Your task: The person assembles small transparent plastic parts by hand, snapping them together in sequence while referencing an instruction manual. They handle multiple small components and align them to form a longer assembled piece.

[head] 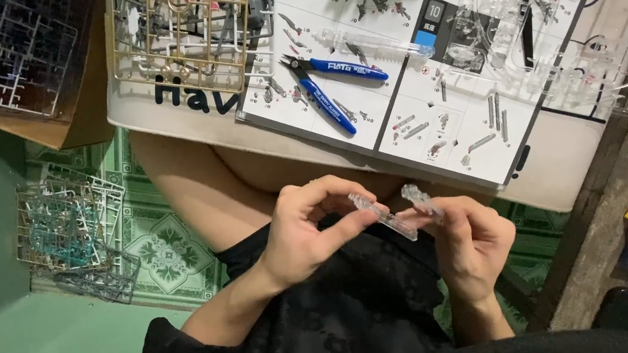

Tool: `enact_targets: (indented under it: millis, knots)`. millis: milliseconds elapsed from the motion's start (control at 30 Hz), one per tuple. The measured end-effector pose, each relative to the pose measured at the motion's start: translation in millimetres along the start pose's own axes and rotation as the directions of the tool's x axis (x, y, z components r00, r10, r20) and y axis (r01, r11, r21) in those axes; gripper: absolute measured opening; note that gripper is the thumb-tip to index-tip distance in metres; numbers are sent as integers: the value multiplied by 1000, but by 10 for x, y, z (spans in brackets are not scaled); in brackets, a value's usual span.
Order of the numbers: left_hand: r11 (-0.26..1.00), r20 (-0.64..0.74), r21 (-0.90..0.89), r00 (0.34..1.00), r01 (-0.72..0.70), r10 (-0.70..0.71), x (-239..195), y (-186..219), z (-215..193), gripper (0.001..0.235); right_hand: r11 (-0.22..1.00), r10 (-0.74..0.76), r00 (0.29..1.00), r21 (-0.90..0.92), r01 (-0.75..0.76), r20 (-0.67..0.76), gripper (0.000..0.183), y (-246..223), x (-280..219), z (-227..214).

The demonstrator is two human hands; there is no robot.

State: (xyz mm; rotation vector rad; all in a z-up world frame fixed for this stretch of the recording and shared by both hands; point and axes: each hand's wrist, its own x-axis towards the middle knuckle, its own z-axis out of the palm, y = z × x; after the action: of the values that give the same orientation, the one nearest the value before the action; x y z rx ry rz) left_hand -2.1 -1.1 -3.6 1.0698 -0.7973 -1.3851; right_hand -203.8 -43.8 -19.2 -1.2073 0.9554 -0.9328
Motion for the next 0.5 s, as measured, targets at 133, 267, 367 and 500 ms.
enact_targets:
  millis: [133, 267, 367, 500]
  knots:
    - [1000, 5, -26, 1000, 12, -12, 8, -11, 8, 18, 999, -4, 1000, 32, 4, 7, 27, -38, 24, 42]
    - [1000, 18, -29, 1000, 11, -10, 8, -13, 12, 21, 995, 4, 1000, 99, -7, 29, 23, -3, 17, 11]
    - [994, -30, -110, 999, -26, 23, 22, -149, 44, 19, 988, -62, 998, 142, 62, -8, 24, 100, 29, 23]
    - [965, -67, -257, 997, -52, 36, 16, -240, 70, 16, 981, -80, 994, 169, 93, -80, 24, 163, 19, -26]
